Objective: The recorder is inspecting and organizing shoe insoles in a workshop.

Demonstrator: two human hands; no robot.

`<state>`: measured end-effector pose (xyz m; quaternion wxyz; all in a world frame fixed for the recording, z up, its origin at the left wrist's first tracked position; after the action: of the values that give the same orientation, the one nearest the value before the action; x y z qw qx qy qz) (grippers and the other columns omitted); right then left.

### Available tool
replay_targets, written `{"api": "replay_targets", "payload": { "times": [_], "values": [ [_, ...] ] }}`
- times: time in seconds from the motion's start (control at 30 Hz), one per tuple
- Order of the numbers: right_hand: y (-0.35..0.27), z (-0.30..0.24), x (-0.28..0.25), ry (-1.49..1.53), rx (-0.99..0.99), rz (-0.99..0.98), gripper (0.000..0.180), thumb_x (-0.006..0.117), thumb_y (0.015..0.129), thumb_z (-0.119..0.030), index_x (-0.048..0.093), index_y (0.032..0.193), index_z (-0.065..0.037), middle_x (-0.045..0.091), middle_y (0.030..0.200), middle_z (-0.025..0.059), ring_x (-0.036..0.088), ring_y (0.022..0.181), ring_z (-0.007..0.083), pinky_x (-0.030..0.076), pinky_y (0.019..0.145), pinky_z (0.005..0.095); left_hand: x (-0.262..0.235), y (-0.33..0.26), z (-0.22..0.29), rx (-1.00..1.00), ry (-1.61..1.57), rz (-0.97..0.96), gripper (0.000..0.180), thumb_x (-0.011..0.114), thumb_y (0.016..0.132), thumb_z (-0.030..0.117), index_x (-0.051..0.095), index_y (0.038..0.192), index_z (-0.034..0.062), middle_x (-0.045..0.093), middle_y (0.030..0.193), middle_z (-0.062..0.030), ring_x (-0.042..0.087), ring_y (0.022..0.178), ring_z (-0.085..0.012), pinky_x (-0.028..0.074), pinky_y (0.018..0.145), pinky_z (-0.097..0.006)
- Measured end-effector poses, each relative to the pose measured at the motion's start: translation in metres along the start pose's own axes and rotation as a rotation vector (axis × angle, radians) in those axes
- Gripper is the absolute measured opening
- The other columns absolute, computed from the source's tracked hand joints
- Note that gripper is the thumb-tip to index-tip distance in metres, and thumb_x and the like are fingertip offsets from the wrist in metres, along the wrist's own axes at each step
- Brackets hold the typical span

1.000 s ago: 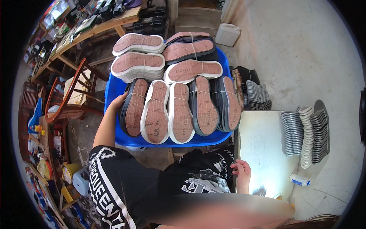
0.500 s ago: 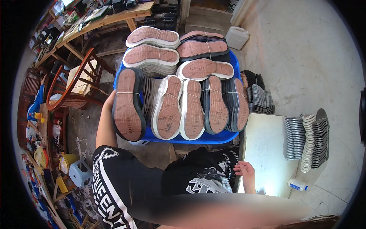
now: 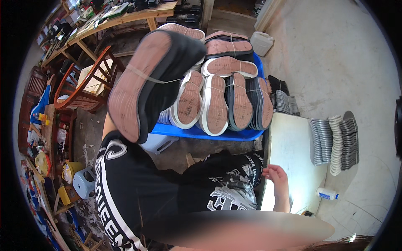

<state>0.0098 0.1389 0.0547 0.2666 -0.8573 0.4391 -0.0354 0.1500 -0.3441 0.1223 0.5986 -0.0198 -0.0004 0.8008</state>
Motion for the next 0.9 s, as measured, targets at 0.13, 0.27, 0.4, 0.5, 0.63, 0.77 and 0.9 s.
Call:
{"api": "replay_targets", "payload": {
  "times": [0.13, 0.27, 0.4, 0.5, 0.63, 0.77, 0.9],
  "values": [
    [-0.028, -0.061, 0.029, 0.070, -0.198, -0.043, 0.026, 0.051, 0.092, -0.012, 0.055, 0.114, 0.002, 0.067, 0.099, 0.0124, 0.064, 0.089, 0.0191, 0.049, 0.081, 0.0293, 0.175, 0.052, 0.172, 0.189, 0.147, -0.258, 0.050, 0.053, 0.093, 0.039, 0.051, 0.127, 0.0025, 0.052, 0.130, -0.0118, 0.048, 0.121, -0.0219, 0.040, 0.099, -0.031],
    [-0.057, -0.102, 0.076, 0.276, -0.456, -0.196, 0.058, 0.055, 0.089, -0.003, 0.028, 0.140, -0.003, 0.037, 0.142, 0.0161, 0.047, 0.121, 0.0266, 0.041, 0.098, 0.0367, 0.226, 0.099, 0.134, 0.114, -0.001, -0.370, 0.050, 0.053, 0.092, 0.040, 0.053, 0.126, 0.0037, 0.054, 0.128, -0.0116, 0.051, 0.118, -0.0203, 0.041, 0.097, -0.031],
    [-0.087, -0.123, 0.058, 0.336, -0.637, 0.029, 0.084, 0.059, 0.090, -0.025, 0.002, 0.149, -0.011, -0.002, 0.155, 0.0122, 0.016, 0.140, 0.0350, 0.034, 0.103, 0.0441, 0.339, 0.141, 0.090, -0.048, -0.171, -0.582, 0.050, 0.053, 0.092, 0.042, 0.054, 0.125, 0.0053, 0.056, 0.126, -0.0114, 0.054, 0.113, -0.0182, 0.043, 0.094, -0.030],
    [-0.089, -0.098, 0.000, 0.374, -0.815, 0.266, 0.094, 0.068, 0.085, -0.021, -0.001, 0.147, -0.001, 0.015, 0.150, 0.0185, 0.018, 0.139, 0.0309, 0.035, 0.103, 0.0389, 0.456, 0.155, 0.045, -0.223, -0.266, -0.776, 0.050, 0.053, 0.092, 0.044, 0.056, 0.124, 0.0064, 0.057, 0.124, -0.0113, 0.056, 0.109, -0.0167, 0.045, 0.092, -0.030],
    [-0.117, -0.047, -0.041, 0.653, -0.549, 0.528, 0.094, 0.071, 0.083, -0.019, 0.004, 0.144, 0.006, 0.034, 0.138, 0.0208, 0.039, 0.127, 0.0262, 0.034, 0.104, 0.0354, 0.540, 0.116, 0.012, -0.402, -0.338, -1.012, 0.057, 0.049, 0.094, 0.045, 0.047, 0.133, 0.0038, 0.054, 0.130, -0.0091, 0.055, 0.112, -0.0143, 0.044, 0.094, -0.028],
    [-0.146, -0.028, -0.059, 0.427, -0.566, 0.675, 0.098, 0.073, 0.081, -0.021, 0.004, 0.144, 0.008, 0.026, 0.144, 0.0243, 0.031, 0.133, 0.0284, 0.030, 0.106, 0.0365, 0.607, 0.085, -0.015, -0.518, -0.401, -1.172, 0.055, 0.046, 0.096, 0.042, 0.045, 0.134, 0.0036, 0.049, 0.134, -0.0088, 0.051, 0.116, -0.0147, 0.041, 0.098, -0.028],
    [-0.183, -0.061, -0.075, -0.265, -0.333, 0.806, 0.098, 0.072, 0.080, -0.017, 0.001, 0.146, 0.002, 0.016, 0.148, 0.0271, 0.035, 0.132, 0.0293, 0.045, 0.096, 0.0381, 0.632, 0.108, -0.057, -0.421, -0.451, -1.175, 0.054, 0.044, 0.096, 0.044, 0.048, 0.132, 0.0030, 0.051, 0.132, -0.0081, 0.049, 0.117, -0.0165, 0.039, 0.099, -0.030]
  ]
}}
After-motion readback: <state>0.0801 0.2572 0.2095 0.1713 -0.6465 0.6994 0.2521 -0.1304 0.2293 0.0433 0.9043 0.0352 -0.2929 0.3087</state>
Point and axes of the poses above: each hand's wrist, its own y-axis towards the middle knuckle, its own x-axis out of the palm, z = x × y, the point moved 9 cm from there along y, towards the middle knuckle
